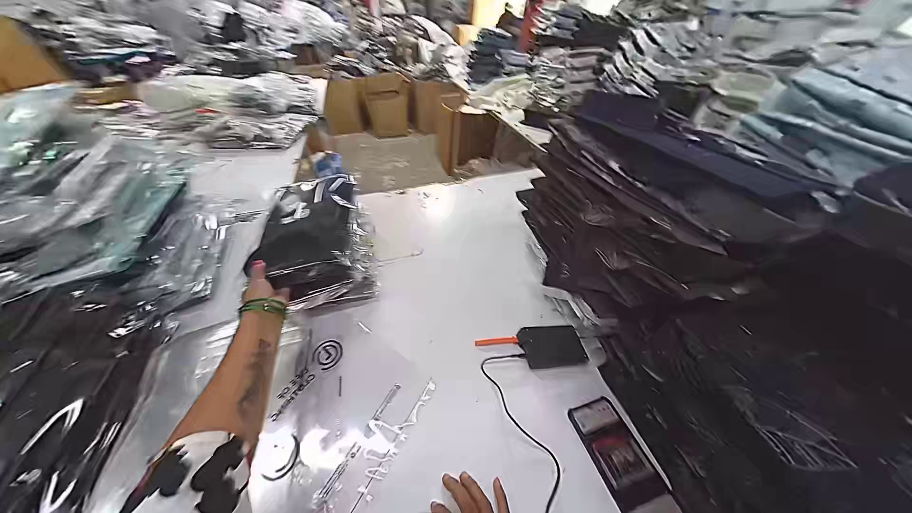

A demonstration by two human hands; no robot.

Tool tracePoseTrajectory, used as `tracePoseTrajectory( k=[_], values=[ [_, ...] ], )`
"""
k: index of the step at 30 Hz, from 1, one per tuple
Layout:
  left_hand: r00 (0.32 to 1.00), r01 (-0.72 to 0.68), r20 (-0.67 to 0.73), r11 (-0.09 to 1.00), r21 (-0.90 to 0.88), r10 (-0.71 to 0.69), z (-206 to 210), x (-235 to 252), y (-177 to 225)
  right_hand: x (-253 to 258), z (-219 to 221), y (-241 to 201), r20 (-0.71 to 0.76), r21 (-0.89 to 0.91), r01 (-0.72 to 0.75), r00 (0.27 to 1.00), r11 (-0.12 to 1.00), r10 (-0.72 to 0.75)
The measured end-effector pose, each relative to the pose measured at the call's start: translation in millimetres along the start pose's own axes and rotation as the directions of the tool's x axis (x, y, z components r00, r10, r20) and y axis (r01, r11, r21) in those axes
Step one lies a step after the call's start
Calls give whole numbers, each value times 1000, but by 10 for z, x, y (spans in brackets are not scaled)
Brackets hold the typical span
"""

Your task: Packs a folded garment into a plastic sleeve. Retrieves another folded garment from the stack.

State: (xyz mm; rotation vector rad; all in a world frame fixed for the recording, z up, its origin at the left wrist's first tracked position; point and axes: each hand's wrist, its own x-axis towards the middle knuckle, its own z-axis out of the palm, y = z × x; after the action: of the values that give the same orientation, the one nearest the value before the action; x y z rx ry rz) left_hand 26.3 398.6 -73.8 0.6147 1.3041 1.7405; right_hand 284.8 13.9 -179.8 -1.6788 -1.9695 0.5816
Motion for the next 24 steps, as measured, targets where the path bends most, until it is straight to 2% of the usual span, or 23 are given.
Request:
tracePoseTrajectory(
  k=[1, 2, 3, 4, 5, 6, 7, 8, 9, 10, 11, 13, 14, 15, 16, 17, 18, 19, 21, 24],
  values=[
    [998, -54, -15, 992, 112, 56, 56, -194, 64, -5, -15, -38, 5, 35, -33, 999, 999, 33],
    [996, 54, -78, 976, 209, -39, 223, -525, 324, -23, -33, -59, -8, 51, -50, 999, 997, 50],
    [988, 97, -143, 945, 311, -55, 391, -814, 515, -28, -43, -61, -26, 59, -55, 998, 997, 56],
    [991, 30, -130, 920, 391, 23, 465, -1039, 565, -34, -33, -69, -39, 71, -61, 997, 996, 64],
    [987, -144, -6, 906, 398, 159, 416, -1194, 454, -44, -13, -64, -52, 81, -61, 997, 995, 65],
    [934, -321, 254, 904, 281, 252, 237, -1282, 282, -45, 2, -47, -66, 82, -50, 996, 995, 55],
    [795, -416, 538, 898, 145, 282, 108, -1315, 119, -38, 20, -39, -74, 85, -40, 996, 996, 47],
    [794, -276, 585, 956, 100, 168, 244, -1675, 75, -45, 38, -37, -78, 89, -31, 996, 996, 38],
    [759, -134, 651, 983, 126, 20, 378, -2114, 64, -57, 40, -32, -73, 94, -22, 997, 995, 29],
    [691, -20, 716, 988, 155, -98, 510, -2539, 38, -57, 31, -29, -63, 105, -14, 998, 994, 20],
    [589, 70, 786, 980, 185, -190, 647, -2939, 14, -46, 12, -32, -57, 116, -8, 998, 993, 15],
    [324, 239, 859, 913, 330, -395, 903, -3629, 6, -56, -35, -54, -38, 110, -3, 999, 994, 7],
    [179, 320, 844, 841, 436, -506, 1028, -3926, 31, -64, -108, -72, 24, 102, -17, 1000, 995, 15],
    [50, 381, 795, 748, 544, -604, 1157, -4184, 59, -54, -216, -83, 172, 95, -52, 985, 994, 36],
    [-46, 398, 729, 657, 641, -683, 1289, -4404, 78, -41, -314, -105, 273, 99, -82, 961, 992, 52],
    [-91, 385, 670, 594, 706, -737, 1419, -4588, 72, -39, -351, -118, 304, 103, -90, 951, 991, 55],
    [-99, 358, 625, 559, 748, -774, 1536, -4732, 43, -53, -354, -129, 291, 102, -88, 955, 991, 55],
    [-74, 337, 593, 540, 772, -802, 1638, -4840, -6, -62, -435, -166, 310, 92, -100, 948, 991, 67],
    [27, 313, 564, 543, 779, -825, 1767, -4997, -105, -77, -765, -244, 379, 94, -141, 920, 985, 96],
    [153, 245, 613, 631, 736, -775, 1764, -5140, -154, -119, -940, -291, 347, 56, -133, 932, 990, 106]
  ],
)
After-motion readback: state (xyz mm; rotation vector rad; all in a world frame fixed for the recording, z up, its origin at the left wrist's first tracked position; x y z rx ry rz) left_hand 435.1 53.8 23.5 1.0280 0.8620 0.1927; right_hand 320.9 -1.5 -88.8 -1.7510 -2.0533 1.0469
